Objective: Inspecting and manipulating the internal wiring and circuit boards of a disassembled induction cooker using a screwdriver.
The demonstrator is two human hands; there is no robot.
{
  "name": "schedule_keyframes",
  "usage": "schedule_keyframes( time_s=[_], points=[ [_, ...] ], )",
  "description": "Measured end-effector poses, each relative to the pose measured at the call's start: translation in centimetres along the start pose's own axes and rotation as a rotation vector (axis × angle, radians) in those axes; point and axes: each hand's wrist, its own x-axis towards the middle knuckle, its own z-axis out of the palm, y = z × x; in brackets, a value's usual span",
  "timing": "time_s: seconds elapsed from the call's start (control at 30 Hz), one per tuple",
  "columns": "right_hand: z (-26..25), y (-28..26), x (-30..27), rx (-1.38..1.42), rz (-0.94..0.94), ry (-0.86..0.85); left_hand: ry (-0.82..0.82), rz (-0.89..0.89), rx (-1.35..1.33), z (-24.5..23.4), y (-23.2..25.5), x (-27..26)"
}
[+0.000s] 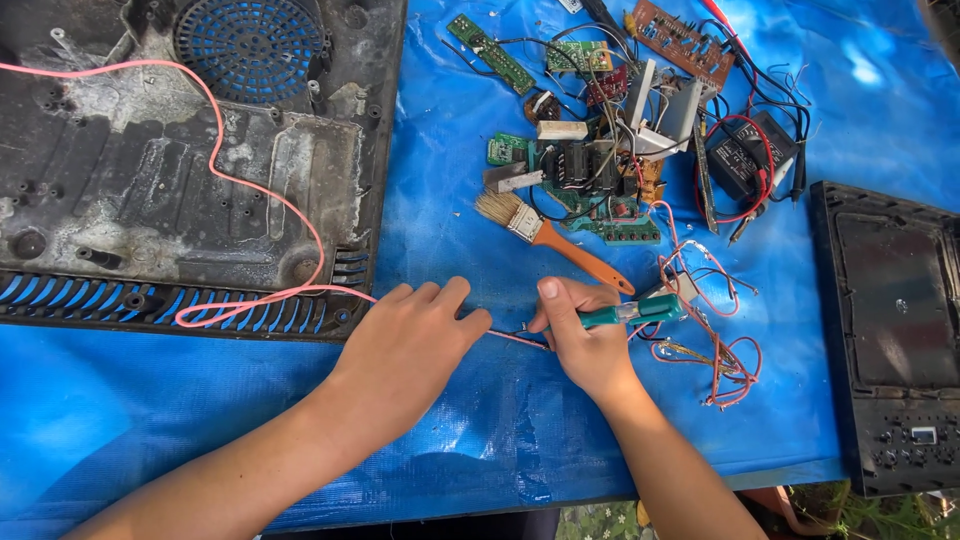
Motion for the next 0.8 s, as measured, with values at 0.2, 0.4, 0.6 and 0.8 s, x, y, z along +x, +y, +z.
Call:
schedule_keyframes(
  time_s=[0.2,0.4,0.6,0.8],
  points=[
    [0.1,-0.8,0.2,-0.071,-0.035,0.036,0.000,-0.007,0.018,0.1,0.1,0.1],
    [0.6,-1.5,0.2,-0.107,-0.069,0.010,-0.006,-0.020,0.015,0.6,0.1,0.0],
    [0.7,-1.7,0.3,-0.126,-0.101,0.009,0.002,-0.031,0.011,0.5,0.2,0.1],
    [0.6,-1.8,0.3,-0.139,-0.146,-0.009,0.008,-0.027,0.022,0.8,0.1,0.1]
  ],
)
